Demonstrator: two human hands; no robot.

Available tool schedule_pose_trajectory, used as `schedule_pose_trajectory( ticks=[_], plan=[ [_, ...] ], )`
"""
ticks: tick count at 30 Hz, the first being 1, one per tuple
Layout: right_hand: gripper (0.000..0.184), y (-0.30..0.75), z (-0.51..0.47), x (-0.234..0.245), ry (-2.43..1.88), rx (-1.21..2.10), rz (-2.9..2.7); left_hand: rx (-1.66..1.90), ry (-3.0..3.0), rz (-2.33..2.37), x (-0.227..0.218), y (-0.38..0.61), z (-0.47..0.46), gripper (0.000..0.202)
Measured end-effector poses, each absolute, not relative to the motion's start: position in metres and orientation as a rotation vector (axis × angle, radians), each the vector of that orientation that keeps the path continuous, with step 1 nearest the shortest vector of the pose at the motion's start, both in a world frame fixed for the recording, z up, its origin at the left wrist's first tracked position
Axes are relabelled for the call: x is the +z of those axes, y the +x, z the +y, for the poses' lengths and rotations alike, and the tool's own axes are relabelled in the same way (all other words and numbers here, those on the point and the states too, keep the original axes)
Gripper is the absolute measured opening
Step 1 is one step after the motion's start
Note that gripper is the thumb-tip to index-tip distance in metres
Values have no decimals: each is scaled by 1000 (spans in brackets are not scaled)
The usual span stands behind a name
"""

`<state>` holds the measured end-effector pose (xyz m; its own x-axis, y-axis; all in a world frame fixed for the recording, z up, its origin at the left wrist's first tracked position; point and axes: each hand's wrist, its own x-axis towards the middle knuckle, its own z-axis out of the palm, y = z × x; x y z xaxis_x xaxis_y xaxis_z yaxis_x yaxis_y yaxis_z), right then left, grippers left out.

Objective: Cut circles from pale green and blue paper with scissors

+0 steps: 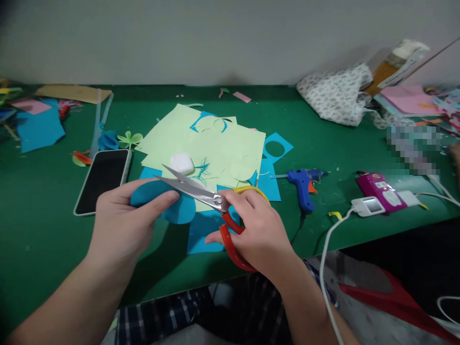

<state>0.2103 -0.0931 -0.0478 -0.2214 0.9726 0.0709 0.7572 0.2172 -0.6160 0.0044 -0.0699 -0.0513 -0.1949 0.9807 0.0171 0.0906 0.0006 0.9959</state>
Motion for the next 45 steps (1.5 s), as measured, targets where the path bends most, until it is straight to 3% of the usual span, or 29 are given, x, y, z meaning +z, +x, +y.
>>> schedule_pose_trajectory(
  ticks=[12,21,38,45],
  plan=[
    [75,211,-93,-43,-1652,748,-2044,1299,1175,1456,-52,5,-70,18],
    [71,211,-92,-45,-1646,717,-2037,1320,1184,1416,-52,5,-69,12],
    [57,209,-94,-46,-1617,698,-2035,1292,1168,1456,-52,5,-69,19],
    [62,211,-93,-45,-1629,724,-2035,1320,1155,1405,-50,5,-69,15]
  ],
)
